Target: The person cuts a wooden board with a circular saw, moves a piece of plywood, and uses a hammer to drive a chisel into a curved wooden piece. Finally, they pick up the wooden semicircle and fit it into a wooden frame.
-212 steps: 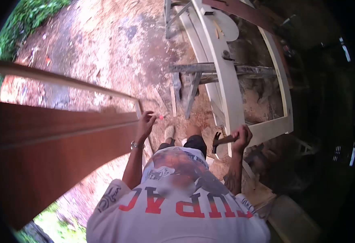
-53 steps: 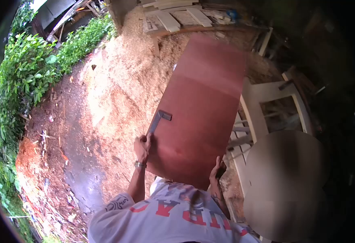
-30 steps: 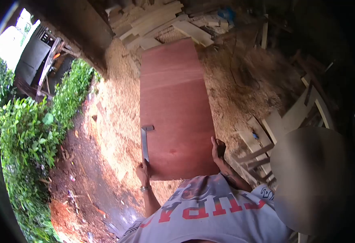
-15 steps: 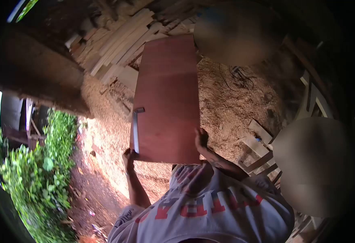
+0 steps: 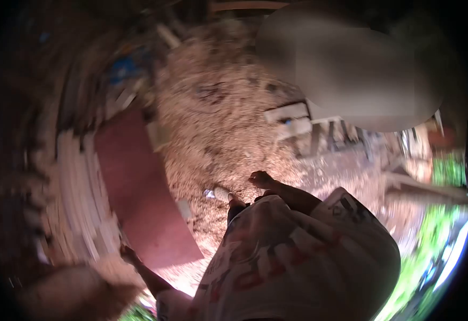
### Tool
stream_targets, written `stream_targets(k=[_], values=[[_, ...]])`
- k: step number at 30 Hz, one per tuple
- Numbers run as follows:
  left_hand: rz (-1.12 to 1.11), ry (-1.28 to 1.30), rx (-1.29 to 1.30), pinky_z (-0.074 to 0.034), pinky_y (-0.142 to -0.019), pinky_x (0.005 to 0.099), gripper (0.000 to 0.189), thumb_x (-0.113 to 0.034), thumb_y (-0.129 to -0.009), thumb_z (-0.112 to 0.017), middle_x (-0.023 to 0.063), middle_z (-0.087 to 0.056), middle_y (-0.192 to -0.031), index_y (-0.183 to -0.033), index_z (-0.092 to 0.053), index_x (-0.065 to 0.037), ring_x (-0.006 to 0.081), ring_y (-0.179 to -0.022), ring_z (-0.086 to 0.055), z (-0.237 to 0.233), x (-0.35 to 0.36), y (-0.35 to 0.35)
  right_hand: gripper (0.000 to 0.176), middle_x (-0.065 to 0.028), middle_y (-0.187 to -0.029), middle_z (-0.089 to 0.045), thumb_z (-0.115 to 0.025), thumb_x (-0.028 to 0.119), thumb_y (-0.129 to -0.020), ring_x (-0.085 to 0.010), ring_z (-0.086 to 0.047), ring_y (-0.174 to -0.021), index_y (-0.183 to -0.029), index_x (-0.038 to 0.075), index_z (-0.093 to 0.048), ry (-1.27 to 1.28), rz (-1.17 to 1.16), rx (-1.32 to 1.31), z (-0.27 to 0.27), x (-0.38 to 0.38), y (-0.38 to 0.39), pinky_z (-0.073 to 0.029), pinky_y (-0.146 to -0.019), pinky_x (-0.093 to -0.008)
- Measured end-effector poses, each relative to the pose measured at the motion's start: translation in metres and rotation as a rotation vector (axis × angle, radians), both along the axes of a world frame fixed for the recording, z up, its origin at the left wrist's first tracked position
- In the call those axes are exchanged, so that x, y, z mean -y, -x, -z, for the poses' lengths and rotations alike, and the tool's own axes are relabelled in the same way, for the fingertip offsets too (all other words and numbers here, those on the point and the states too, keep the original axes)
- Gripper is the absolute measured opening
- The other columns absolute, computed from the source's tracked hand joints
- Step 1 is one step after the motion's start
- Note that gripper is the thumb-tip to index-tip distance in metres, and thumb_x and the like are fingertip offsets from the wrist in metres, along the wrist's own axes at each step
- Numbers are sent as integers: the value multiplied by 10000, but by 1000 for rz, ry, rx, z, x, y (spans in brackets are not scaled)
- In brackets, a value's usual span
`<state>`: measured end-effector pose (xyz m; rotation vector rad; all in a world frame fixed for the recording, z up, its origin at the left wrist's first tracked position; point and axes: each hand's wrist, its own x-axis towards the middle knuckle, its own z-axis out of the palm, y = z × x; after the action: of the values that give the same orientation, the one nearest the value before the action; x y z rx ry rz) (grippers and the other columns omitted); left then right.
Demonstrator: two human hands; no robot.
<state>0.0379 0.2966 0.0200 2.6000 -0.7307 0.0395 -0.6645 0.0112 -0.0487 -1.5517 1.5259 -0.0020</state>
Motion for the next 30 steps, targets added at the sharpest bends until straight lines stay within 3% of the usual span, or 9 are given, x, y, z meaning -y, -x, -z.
stream_targets(k=[4, 8, 12, 14, 16, 20, 21, 25, 30], values=[[338, -199, -11, -475, -1003, 468, 561, -240, -876, -668, 272, -553, -1281, -1320, -505, 62, 400, -1159, -565, 112, 134, 67, 251, -189, -968, -710, -533, 216, -854, -326, -693, -909, -838, 54, -724, 103, -30, -300, 9, -29, 93, -571, -752, -474], [746, 133, 24, -395, -1068, 466, 580, -180, -880, -629, 267, -483, -1353, -1358, -437, 86, 399, -1258, -480, 161, 257, 257, 199, -156, -908, -725, -563, 162, -859, -266, -711, -831, -850, 73, -740, 77, 563, -6, 5, -85, 152, -584, -690, -409], [1114, 11, -318, -433, -1030, 415, 466, -155, -882, -657, 234, -563, -1281, -1288, -542, 43, 365, -1207, -540, 70, 345, 501, 273, -119, -788, -722, -632, 314, -897, -206, -705, -686, -901, 55, -719, 29, 1022, 380, 33, -160, 205, -564, -582, -366], [1288, -63, -656, -481, -958, 401, 406, -170, -896, -668, 211, -611, -1219, -1243, -586, 24, 339, -1124, -602, 49, 369, 595, 294, -118, -874, -731, -618, 316, -882, -216, -713, -796, -921, 44, -722, 355, 580, -57, 122, -212, 237, -574, -655, -381], [1382, -148, -760, -505, -893, 371, 345, -203, -921, -645, 182, -661, -1129, -1174, -626, 31, 291, -1028, -650, 34, 376, 674, 325, -125, -934, -726, -625, 336, -839, -221, -706, -860, -971, 57, -728, 113, 163, -440, 81, -223, 261, -574, -724, -377], [1365, -322, -975, -505, -834, 334, 328, -271, -946, -602, 127, -697, -1062, -1044, -672, 34, 218, -976, -657, 103, 381, 759, 284, -134, -860, -735, -655, 358, -861, -245, -710, -746, -938, 105, -761, -71, 1548, 550, 56, -277, 354, -564, -701, -369], [1570, -350, -862, -513, -753, 359, 335, -304, -941, -610, 90, -685, -989, -1036, -687, 8, 208, -895, -639, 188, 398, 744, 329, -128, -810, -729, -651, 404, -871, -225, -705, -728, -893, 96, -763, 9, 1476, 388, 59, -289, 381, -556, -678, -361], [987, -1209, -785, -506, -778, 420, 592, -591, -928, -515, 58, -658, -1050, -1231, -638, -98, 221, -872, -632, 200, 395, 789, 533, -113, -635, -675, -628, 504, -899, -195, -672, -639, -720, 8, -707, 19, 1751, 203, 34, -339, 486, -536, -579, -334], [1134, -1109, -941, -451, -507, 310, 198, -214, -895, -651, 24, -616, -715, -985, -653, -39, 169, -629, -598, 150, 369, 922, 407, -129, -802, -708, -608, 364, -913, -193, -672, -653, -888, -33, -694, 210, 2182, 496, 36, -387, 582, -534, -564, -339]])
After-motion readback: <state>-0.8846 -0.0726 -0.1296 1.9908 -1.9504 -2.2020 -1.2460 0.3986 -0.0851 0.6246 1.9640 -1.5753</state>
